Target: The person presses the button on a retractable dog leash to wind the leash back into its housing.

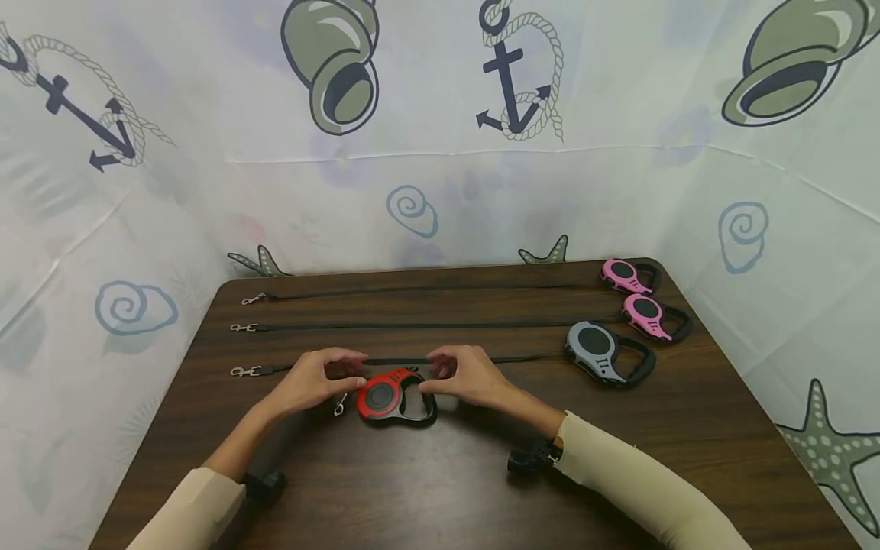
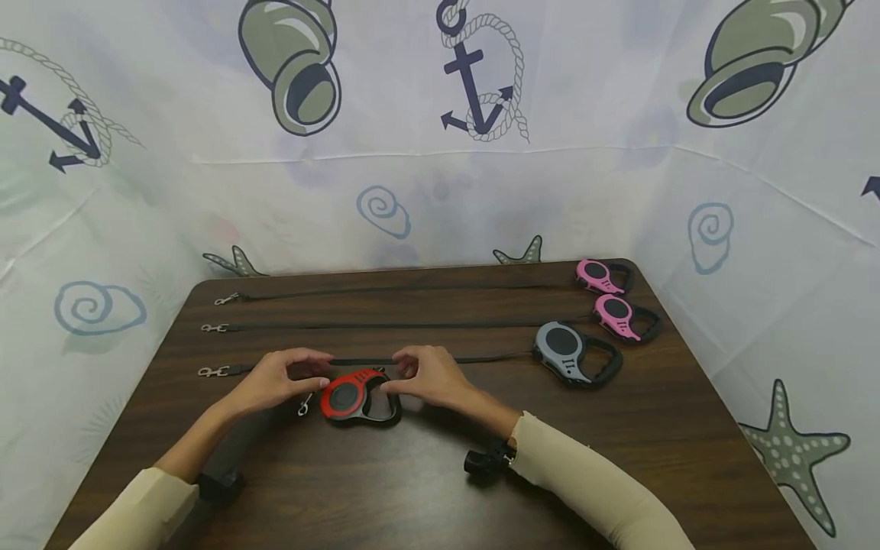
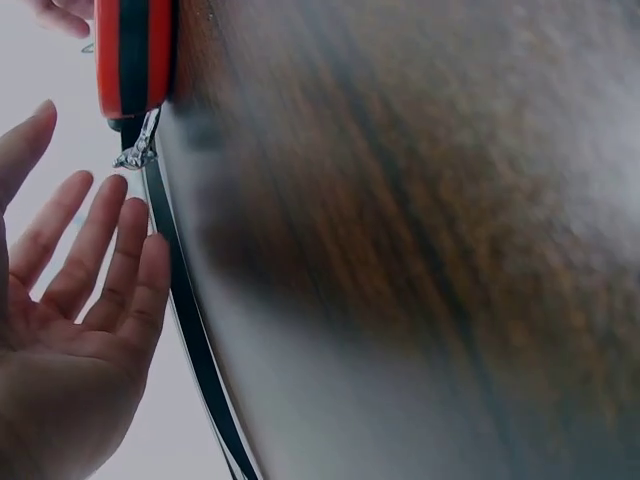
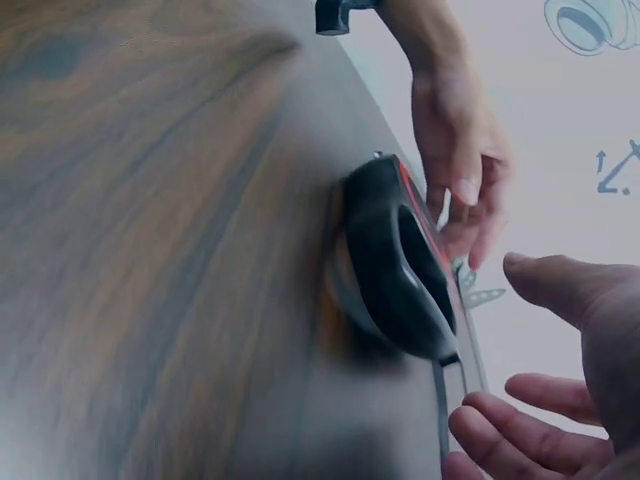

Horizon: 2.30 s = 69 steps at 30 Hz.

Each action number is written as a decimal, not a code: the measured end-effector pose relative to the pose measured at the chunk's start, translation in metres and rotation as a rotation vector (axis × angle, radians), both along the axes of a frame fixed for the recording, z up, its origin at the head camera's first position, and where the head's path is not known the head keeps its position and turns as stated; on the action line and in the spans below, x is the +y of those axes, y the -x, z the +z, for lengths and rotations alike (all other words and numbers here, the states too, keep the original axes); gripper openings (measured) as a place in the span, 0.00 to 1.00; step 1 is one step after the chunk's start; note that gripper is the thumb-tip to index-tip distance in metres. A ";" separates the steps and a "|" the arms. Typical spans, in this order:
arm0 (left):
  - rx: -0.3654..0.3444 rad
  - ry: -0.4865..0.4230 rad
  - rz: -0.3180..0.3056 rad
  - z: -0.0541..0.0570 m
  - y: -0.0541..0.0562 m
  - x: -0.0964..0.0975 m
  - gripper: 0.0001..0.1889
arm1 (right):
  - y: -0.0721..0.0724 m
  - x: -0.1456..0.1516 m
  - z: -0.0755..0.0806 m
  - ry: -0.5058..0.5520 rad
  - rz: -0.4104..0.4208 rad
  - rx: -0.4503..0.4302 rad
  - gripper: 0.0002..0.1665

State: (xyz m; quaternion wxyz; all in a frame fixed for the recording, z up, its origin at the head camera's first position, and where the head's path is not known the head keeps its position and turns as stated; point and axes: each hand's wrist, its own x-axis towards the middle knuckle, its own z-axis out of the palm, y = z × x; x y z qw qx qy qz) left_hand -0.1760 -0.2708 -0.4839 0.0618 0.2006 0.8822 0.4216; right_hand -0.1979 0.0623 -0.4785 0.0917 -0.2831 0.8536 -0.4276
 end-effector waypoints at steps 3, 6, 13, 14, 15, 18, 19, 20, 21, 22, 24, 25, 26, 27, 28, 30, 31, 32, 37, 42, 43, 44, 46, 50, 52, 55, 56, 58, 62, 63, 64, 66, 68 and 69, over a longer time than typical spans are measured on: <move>0.055 0.009 0.019 0.000 0.000 -0.001 0.25 | 0.002 0.010 0.001 0.012 0.024 0.009 0.32; 0.110 0.022 0.025 0.001 0.000 -0.003 0.26 | 0.004 0.022 0.001 0.006 0.045 0.024 0.34; 0.173 0.050 0.050 0.002 -0.002 -0.011 0.27 | 0.008 0.050 0.005 -0.029 0.090 0.060 0.37; 0.181 0.057 0.055 0.003 -0.003 -0.012 0.27 | 0.008 0.054 0.006 -0.037 0.096 0.066 0.37; 0.190 0.062 0.059 0.003 -0.003 -0.014 0.27 | 0.009 0.058 0.007 -0.044 0.104 0.077 0.37; 0.214 0.070 0.068 0.003 -0.003 -0.017 0.28 | 0.011 0.069 0.008 -0.060 0.121 0.116 0.37; 0.223 0.069 0.071 0.003 -0.003 -0.018 0.28 | 0.012 0.072 0.007 -0.058 0.128 0.126 0.37; 0.233 0.072 0.073 0.003 -0.003 -0.019 0.28 | 0.013 0.075 0.007 -0.058 0.135 0.138 0.36; 0.240 0.076 0.074 0.003 -0.002 -0.021 0.28 | 0.014 0.078 0.007 -0.059 0.142 0.150 0.37; 0.247 0.082 0.074 0.003 -0.002 -0.022 0.28 | 0.014 0.081 0.008 -0.061 0.149 0.162 0.37; 0.254 0.090 0.078 0.003 -0.002 -0.024 0.28 | 0.016 0.088 0.008 -0.066 0.163 0.187 0.37; 0.259 0.092 0.079 0.003 -0.002 -0.025 0.28 | 0.016 0.091 0.009 -0.070 0.170 0.197 0.37; 0.265 0.094 0.081 0.003 -0.002 -0.026 0.28 | 0.017 0.094 0.009 -0.076 0.175 0.209 0.36; 0.270 0.095 0.085 0.003 -0.003 -0.027 0.28 | 0.018 0.097 0.010 -0.080 0.180 0.220 0.36; 0.275 0.095 0.088 0.004 -0.003 -0.029 0.28 | 0.018 0.101 0.010 -0.084 0.183 0.232 0.37; 0.285 0.093 0.092 0.005 -0.003 -0.031 0.28 | 0.019 0.108 0.011 -0.091 0.191 0.255 0.36; 0.290 0.093 0.093 0.005 -0.004 -0.033 0.28 | 0.019 0.112 0.012 -0.096 0.193 0.266 0.36; 0.293 0.094 0.093 0.005 -0.004 -0.034 0.27 | 0.019 0.116 0.013 -0.099 0.196 0.276 0.36; 0.287 0.107 0.114 0.006 -0.004 -0.042 0.27 | 0.018 0.138 0.017 -0.105 0.187 0.303 0.35; 0.284 0.129 0.148 0.005 -0.005 -0.051 0.27 | 0.018 0.158 0.017 -0.119 0.176 0.354 0.35; 0.281 0.132 0.152 0.005 -0.006 -0.052 0.27 | 0.017 0.162 0.017 -0.120 0.177 0.370 0.35; 0.278 0.136 0.157 0.005 -0.006 -0.053 0.27 | 0.017 0.166 0.016 -0.122 0.179 0.390 0.35; 0.273 0.142 0.164 0.005 -0.007 -0.056 0.26 | 0.017 0.174 0.016 -0.129 0.179 0.428 0.35; 0.256 0.135 0.178 0.005 -0.009 -0.060 0.26 | 0.015 0.187 0.015 -0.142 0.178 0.464 0.36; 0.257 0.126 0.188 0.006 -0.010 -0.062 0.25 | 0.014 0.194 0.016 -0.145 0.171 0.469 0.36; 0.263 0.128 0.206 0.007 -0.010 -0.065 0.25 | 0.013 0.206 0.017 -0.149 0.154 0.479 0.36; 0.266 0.132 0.213 0.008 -0.010 -0.065 0.25 | 0.013 0.210 0.017 -0.154 0.147 0.486 0.36; 0.264 0.137 0.227 0.009 -0.011 -0.067 0.26 | 0.012 0.217 0.018 -0.167 0.128 0.500 0.35; 0.257 0.149 0.236 0.010 -0.013 -0.070 0.26 | 0.012 0.230 0.019 -0.192 0.099 0.522 0.35; 0.260 0.150 0.233 0.011 -0.013 -0.071 0.26 | 0.012 0.233 0.019 -0.197 0.093 0.531 0.35; 0.267 0.152 0.231 0.011 -0.013 -0.072 0.26 | 0.011 0.236 0.019 -0.201 0.088 0.540 0.35; 0.283 0.155 0.227 0.011 -0.013 -0.073 0.26 | 0.011 0.242 0.019 -0.206 0.078 0.555 0.34; 0.301 0.153 0.224 0.010 -0.013 -0.076 0.26 | 0.010 0.248 0.019 -0.210 0.068 0.562 0.34; 0.309 0.153 0.223 0.010 -0.013 -0.077 0.26 | 0.010 0.250 0.019 -0.217 0.062 0.565 0.34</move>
